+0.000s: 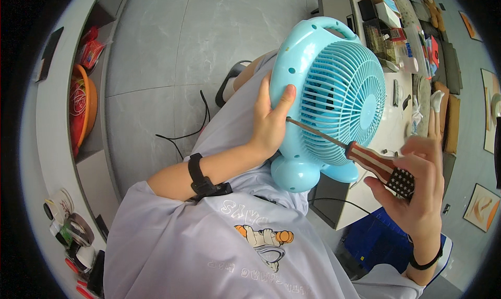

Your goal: Using a screwdriver to repair or assemble a small blue electric fan.

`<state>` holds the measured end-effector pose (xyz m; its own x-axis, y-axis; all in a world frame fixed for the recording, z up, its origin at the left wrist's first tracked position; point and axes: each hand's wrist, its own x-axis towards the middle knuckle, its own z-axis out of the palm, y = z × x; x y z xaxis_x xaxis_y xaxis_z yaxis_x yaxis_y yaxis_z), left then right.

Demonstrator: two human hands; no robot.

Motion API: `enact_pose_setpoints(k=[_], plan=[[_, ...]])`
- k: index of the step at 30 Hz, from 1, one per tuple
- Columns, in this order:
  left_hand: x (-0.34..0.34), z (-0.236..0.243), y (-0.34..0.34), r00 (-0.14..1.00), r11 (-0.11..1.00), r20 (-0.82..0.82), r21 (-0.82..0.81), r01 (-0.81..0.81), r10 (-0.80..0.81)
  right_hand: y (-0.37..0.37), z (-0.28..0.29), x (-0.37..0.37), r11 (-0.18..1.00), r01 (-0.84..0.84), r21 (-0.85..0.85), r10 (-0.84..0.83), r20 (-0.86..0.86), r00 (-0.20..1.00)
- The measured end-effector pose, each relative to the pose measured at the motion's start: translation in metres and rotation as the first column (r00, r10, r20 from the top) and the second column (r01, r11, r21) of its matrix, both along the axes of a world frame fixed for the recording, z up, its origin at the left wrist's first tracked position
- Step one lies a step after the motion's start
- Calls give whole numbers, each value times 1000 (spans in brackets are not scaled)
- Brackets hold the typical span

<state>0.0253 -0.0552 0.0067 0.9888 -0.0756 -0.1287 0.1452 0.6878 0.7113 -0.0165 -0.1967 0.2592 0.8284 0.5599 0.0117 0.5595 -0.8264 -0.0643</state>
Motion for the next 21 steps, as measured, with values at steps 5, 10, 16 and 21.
enact_pose_setpoints(k=[5,10,16,21], plan=[[5,11,-9,1000,999,10,-41,11,-11,6,21,4,972,-106,208,149,-204,968],[4,3,-1,1000,999,9,-46,10,-10,-11,-28,7,844,163,510,-126,-108,986],[5,9,1,999,999,2,6,35,-35,-13,-56,-22,647,185,739,-184,-84,979],[6,0,-5,1000,1000,-13,6,21,-21,-20,-69,-31,607,173,775,-155,-98,983]])
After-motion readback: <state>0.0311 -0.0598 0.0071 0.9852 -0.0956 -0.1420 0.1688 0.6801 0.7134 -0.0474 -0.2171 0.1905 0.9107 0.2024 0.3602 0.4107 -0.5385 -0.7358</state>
